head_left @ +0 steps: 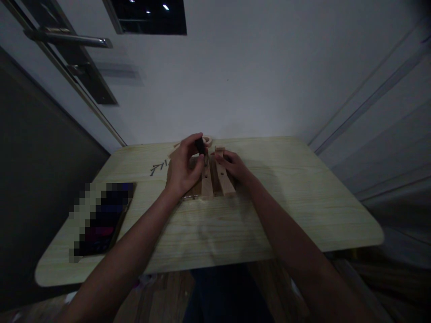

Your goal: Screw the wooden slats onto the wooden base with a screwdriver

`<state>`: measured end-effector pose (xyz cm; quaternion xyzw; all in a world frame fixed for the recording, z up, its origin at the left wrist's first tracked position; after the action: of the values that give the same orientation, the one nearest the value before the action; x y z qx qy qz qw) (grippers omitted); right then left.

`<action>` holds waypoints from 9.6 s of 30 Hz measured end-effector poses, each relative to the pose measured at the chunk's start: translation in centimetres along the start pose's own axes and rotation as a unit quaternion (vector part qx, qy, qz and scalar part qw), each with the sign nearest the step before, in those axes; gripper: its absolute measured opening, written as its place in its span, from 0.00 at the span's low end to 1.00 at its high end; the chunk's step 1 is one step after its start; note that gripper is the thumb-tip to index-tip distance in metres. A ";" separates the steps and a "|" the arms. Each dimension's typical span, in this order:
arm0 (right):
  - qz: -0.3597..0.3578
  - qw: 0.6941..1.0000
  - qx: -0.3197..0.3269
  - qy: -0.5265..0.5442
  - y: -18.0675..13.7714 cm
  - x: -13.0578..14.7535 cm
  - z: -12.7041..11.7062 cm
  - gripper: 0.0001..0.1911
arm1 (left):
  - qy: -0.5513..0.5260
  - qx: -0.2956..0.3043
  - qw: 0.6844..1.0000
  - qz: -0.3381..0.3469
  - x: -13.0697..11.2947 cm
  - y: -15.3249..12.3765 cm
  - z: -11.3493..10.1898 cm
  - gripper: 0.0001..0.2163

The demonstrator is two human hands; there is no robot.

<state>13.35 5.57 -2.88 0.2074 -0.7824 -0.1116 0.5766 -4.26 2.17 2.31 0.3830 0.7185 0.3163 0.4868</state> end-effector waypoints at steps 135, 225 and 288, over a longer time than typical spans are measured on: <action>0.013 1.000 0.011 0.018 -0.1 -0.1 0.1 0.25 | 0.035 -0.044 0.998 -0.008 0.1 0.1 -0.3 0.21; 0.009 1.000 0.014 0.018 0.0 -0.6 0.0 0.24 | 0.026 -0.040 0.998 -0.046 0.3 -0.2 -0.2 0.23; 0.006 1.000 0.010 0.012 -0.1 -0.3 0.0 0.26 | 0.011 -0.029 0.999 -0.023 0.7 0.1 -0.1 0.25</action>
<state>13.40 5.65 -3.19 0.2102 -0.7778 -0.0980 0.5841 -4.44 2.78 2.12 0.3487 0.7228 0.3296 0.4972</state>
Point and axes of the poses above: each hand's wrist, its own y-axis towards the middle knuckle, its own z-axis out of the palm, x = y × z, the point moved 4 cm from there along y, towards the middle knuckle, and after that the axes turned 4 degrees about -y, right-handed, at the moved point
